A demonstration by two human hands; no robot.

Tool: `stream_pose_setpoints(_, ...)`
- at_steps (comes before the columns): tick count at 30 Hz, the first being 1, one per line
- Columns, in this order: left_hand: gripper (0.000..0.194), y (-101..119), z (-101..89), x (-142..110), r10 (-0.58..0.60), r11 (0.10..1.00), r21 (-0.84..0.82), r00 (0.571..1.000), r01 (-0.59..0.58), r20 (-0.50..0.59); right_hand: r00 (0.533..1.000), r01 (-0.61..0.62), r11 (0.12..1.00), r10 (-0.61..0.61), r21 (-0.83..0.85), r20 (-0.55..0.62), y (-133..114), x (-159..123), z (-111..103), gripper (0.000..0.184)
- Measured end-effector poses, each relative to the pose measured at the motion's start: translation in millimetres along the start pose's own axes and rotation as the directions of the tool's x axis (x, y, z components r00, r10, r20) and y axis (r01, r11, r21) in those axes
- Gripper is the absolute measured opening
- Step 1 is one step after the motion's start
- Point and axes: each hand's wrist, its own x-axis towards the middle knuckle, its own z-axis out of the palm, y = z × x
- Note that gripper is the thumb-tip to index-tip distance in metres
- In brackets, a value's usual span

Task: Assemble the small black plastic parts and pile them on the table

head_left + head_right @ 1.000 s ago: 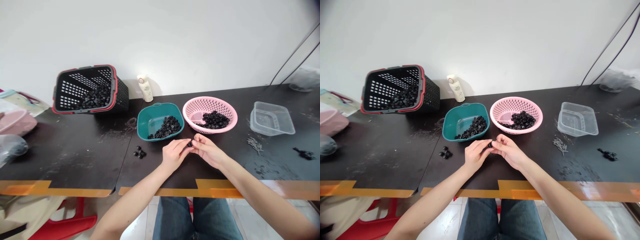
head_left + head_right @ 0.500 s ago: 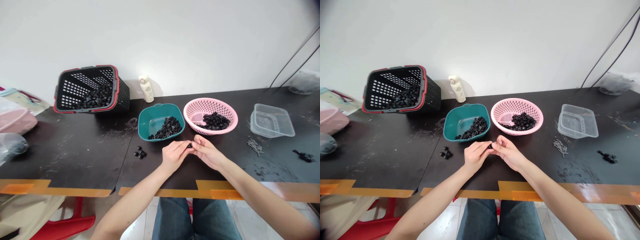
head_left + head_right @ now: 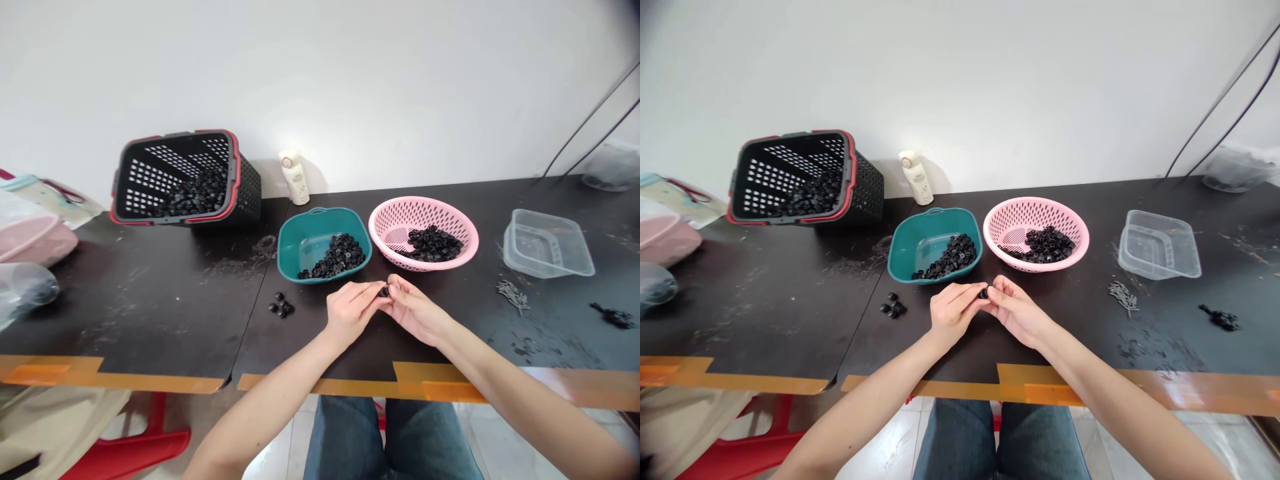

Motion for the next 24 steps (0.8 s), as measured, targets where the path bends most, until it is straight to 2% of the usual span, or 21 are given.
stream_pose_setpoints(3, 0.022, -2, 0.4, -1, 0.018, 1.000, -0.008, 1.000, -0.018, -0.014, 1.000, -0.021, 1.000, 0.022, -0.005, 0.023, 0, 1, -1, 0.028)
stream_pose_setpoints(11, 0.021, -5, 1.8, -3, 0.011, 1.000, 0.012, 1.000, -0.012, 0.005, 0.998, 0.056, 0.989, -0.058, -0.140, -0.011, -5, 0, 1, 0.038)
stream_pose_setpoints(17, 0.019, -5, 1.3, 0, 0.039, 0.999, 0.001, 0.999, -0.039, -0.004, 0.999, 0.042, 0.982, -0.037, -0.182, 0.031, -4, 2, -3, 0.021)
stream_pose_setpoints(19, 0.019, -6, 0.1, 0, 0.046, 0.999, 0.006, 0.999, -0.046, -0.015, 0.999, 0.028, 0.972, -0.017, -0.231, 0.048, -4, 3, -3, 0.018)
stream_pose_setpoints(24, 0.019, -9, -2.0, -2, 0.063, 0.998, 0.000, 0.997, -0.063, -0.039, 0.994, -0.027, 0.891, 0.074, -0.454, 0.085, -11, 3, 1, 0.032)
